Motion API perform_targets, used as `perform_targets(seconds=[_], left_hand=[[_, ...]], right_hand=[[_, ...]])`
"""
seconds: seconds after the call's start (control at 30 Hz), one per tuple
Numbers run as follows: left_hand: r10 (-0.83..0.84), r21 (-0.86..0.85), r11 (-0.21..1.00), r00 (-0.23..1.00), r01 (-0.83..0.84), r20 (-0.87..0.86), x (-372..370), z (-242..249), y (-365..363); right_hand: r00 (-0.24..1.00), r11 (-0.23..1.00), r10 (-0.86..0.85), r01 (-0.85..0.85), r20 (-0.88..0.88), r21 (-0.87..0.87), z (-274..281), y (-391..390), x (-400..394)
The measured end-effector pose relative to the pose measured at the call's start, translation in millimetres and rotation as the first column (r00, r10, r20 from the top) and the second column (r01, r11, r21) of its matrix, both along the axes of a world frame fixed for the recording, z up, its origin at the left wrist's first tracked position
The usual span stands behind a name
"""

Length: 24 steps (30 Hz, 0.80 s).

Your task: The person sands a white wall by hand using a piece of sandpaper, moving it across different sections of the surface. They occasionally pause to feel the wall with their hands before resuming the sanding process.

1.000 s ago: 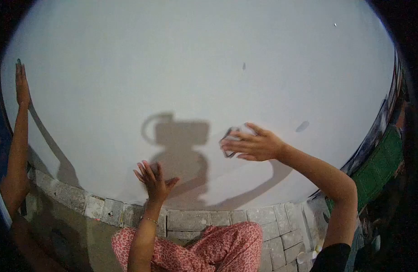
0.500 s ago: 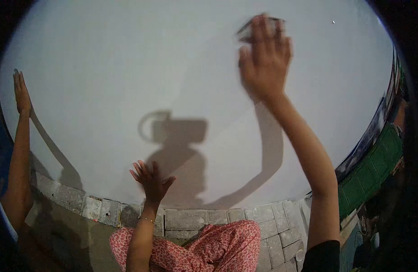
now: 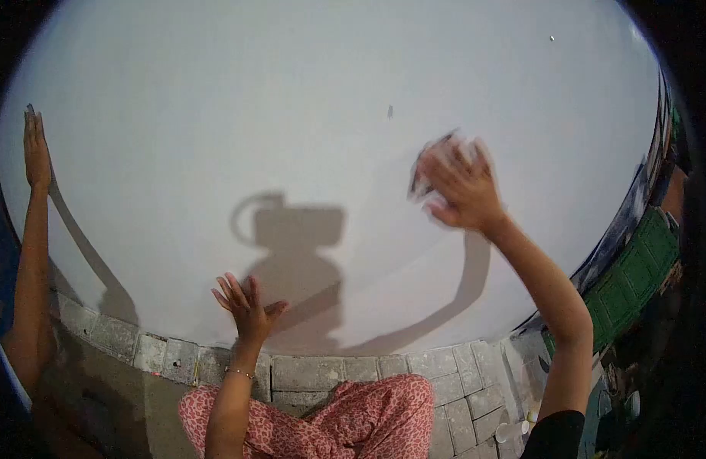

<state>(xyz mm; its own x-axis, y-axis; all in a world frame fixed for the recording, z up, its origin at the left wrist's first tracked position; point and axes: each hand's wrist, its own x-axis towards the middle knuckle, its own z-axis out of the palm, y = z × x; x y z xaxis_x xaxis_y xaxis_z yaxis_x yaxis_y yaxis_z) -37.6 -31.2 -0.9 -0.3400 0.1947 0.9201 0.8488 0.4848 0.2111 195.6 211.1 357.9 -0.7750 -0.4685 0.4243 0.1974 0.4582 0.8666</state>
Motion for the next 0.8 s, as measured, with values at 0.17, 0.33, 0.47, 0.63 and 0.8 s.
perform_targets(seconds=[0.17, 0.33, 0.47, 0.63, 0.8], left_hand=[[0.007, 0.004, 1.000, 1.000, -0.007, 0.019, 1, 2, 0], [-0.002, 0.016, 1.000, 1.000, 0.002, 0.006, 3, 3, 1], [0.008, 0.015, 1.000, 1.000, -0.008, -0.020, 0, 3, 0], [0.030, -0.018, 0.999, 0.999, -0.031, -0.015, -4, -4, -1], [0.040, -0.033, 0.999, 0.998, -0.042, -0.042, -1, 4, -2]], right_hand=[[0.777, 0.961, 0.092, -0.232, -0.623, -0.148, 80, 22, -2], [0.661, 0.924, 0.055, -0.317, -0.748, -0.213, 51, -29, -60], [0.972, 0.923, 0.143, -0.199, -0.188, -0.328, -32, -80, -83], [0.911, 0.979, 0.199, -0.200, 0.361, -0.037, -97, -56, -60], [0.991, 0.982, 0.094, -0.078, 0.091, -0.171, -50, -10, -19]])
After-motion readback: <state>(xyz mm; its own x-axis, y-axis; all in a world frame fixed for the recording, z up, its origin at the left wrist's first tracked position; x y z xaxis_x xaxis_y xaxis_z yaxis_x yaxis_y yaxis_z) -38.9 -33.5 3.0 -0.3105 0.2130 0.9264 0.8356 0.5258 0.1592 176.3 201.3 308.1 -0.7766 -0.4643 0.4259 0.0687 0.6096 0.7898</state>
